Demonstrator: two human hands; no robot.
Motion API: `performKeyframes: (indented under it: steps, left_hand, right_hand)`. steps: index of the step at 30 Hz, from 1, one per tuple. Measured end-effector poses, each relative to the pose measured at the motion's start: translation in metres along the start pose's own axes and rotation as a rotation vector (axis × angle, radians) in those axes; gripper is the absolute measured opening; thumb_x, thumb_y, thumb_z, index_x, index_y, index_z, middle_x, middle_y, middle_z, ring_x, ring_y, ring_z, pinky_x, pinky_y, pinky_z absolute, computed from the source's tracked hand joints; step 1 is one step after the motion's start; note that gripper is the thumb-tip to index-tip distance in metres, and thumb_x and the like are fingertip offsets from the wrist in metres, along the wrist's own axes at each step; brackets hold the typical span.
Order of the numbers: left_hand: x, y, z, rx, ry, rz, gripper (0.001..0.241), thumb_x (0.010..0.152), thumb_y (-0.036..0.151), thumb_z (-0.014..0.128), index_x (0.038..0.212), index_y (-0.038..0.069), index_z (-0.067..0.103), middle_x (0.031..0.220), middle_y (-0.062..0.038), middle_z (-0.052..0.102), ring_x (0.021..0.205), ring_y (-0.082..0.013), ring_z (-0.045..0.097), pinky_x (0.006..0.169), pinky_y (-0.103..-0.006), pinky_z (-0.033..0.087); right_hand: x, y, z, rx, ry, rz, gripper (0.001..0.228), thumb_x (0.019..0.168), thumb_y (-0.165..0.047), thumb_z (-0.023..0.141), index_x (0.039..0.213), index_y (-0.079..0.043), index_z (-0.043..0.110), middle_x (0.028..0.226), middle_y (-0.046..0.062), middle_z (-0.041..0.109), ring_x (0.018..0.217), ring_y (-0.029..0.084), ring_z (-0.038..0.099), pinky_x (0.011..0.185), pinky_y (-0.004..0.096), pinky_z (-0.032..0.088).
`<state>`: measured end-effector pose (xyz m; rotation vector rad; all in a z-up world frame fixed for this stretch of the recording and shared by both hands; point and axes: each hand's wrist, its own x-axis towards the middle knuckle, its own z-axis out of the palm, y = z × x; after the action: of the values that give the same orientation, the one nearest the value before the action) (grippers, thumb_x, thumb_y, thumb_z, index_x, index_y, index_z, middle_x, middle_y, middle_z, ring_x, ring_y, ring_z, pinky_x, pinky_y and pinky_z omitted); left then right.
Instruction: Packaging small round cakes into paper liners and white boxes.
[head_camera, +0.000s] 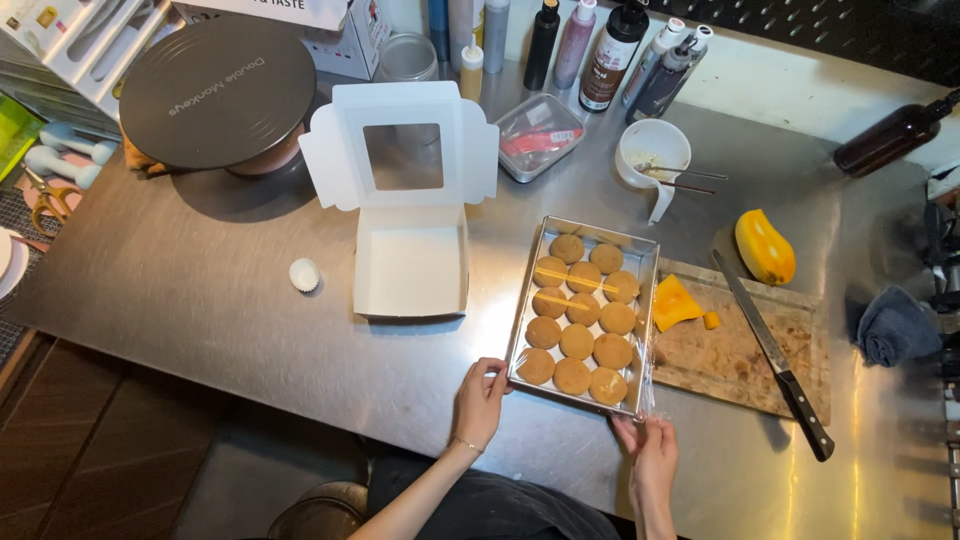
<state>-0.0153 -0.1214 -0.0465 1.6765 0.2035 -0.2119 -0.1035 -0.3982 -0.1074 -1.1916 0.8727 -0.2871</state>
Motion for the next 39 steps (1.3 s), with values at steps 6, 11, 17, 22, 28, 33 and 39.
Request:
performKeyframes:
  steps: [6, 11, 17, 22, 28, 33, 39]
  left_hand:
    - [-0.002, -0.023, -0.005, 0.176, 0.025, 0.218, 0.008, 0.096, 0.008, 0.063, 0.098, 0.001, 0.058, 0.098, -0.012, 0.065, 0.081, -0.0203, 0.07, 0.07, -0.0306, 0.061]
    - [-0.009, 0.031, -0.029, 0.259, -0.047, 0.107, 0.012, 0.095, 0.013, 0.064, 0.095, 0.003, 0.056, 0.086, -0.011, 0.066, 0.071, -0.0226, 0.064, 0.065, -0.0355, 0.054]
    - [0.108, 0.148, -0.023, -0.139, -0.046, 0.365, 0.015, 0.108, 0.018, 0.05, 0.11, 0.004, 0.052, 0.109, -0.011, 0.07, 0.096, -0.0191, 0.073, 0.079, -0.0311, 0.058]
    - [0.134, 0.212, -0.028, -0.403, 0.009, 0.575, 0.021, 0.111, 0.015, 0.047, 0.127, 0.002, 0.05, 0.136, -0.014, 0.061, 0.111, -0.0209, 0.07, 0.09, -0.0316, 0.058]
    - [0.035, 0.162, -0.052, -0.344, -0.001, 0.369, 0.025, 0.107, 0.012, 0.048, 0.13, 0.003, 0.052, 0.133, -0.011, 0.064, 0.109, -0.0179, 0.069, 0.091, -0.0298, 0.057]
    - [-0.041, 0.073, -0.067, 0.054, -0.162, -0.048, 0.018, 0.1, 0.013, 0.057, 0.114, 0.006, 0.066, 0.098, -0.007, 0.073, 0.091, -0.0144, 0.074, 0.074, -0.029, 0.055]
    - [-0.041, 0.011, -0.108, 0.338, -0.063, 0.062, 0.023, 0.101, 0.018, 0.058, 0.113, 0.006, 0.073, 0.106, -0.008, 0.074, 0.091, -0.0181, 0.071, 0.082, -0.0304, 0.059]
  right_hand:
    - [0.012, 0.009, -0.029, -0.143, -0.104, -0.052, 0.017, 0.108, -0.014, 0.046, 0.109, 0.0, 0.054, 0.109, 0.017, 0.064, 0.095, 0.029, 0.068, 0.089, 0.047, 0.06]
    - [0.02, -0.089, -0.012, -0.553, -0.146, -0.286, 0.014, 0.102, -0.009, 0.048, 0.099, -0.001, 0.059, 0.117, 0.021, 0.066, 0.105, 0.033, 0.069, 0.093, 0.048, 0.056]
    - [0.051, -0.248, 0.142, -0.1, -0.447, -0.461, 0.01, 0.105, -0.008, 0.044, 0.095, -0.007, 0.048, 0.137, 0.023, 0.06, 0.122, 0.031, 0.065, 0.101, 0.044, 0.058]
    - [0.16, -0.286, 0.248, -0.292, -0.584, -0.968, 0.012, 0.113, -0.01, 0.056, 0.115, 0.0, 0.05, 0.15, 0.027, 0.054, 0.138, 0.032, 0.056, 0.117, 0.04, 0.047]
    - [0.183, -0.265, 0.288, -0.927, -0.597, -1.193, 0.017, 0.097, -0.009, 0.064, 0.104, 0.004, 0.058, 0.134, 0.025, 0.06, 0.121, 0.041, 0.061, 0.086, 0.044, 0.056]
    - [0.209, -0.224, 0.276, -1.611, -0.79, -0.86, 0.027, 0.098, -0.019, 0.062, 0.121, -0.01, 0.072, 0.119, 0.019, 0.071, 0.11, 0.038, 0.069, 0.099, 0.046, 0.054]
    - [0.152, -0.223, 0.259, -1.464, -0.644, -1.052, 0.029, 0.097, -0.021, 0.064, 0.121, -0.006, 0.072, 0.113, 0.022, 0.071, 0.101, 0.042, 0.068, 0.087, 0.051, 0.054]
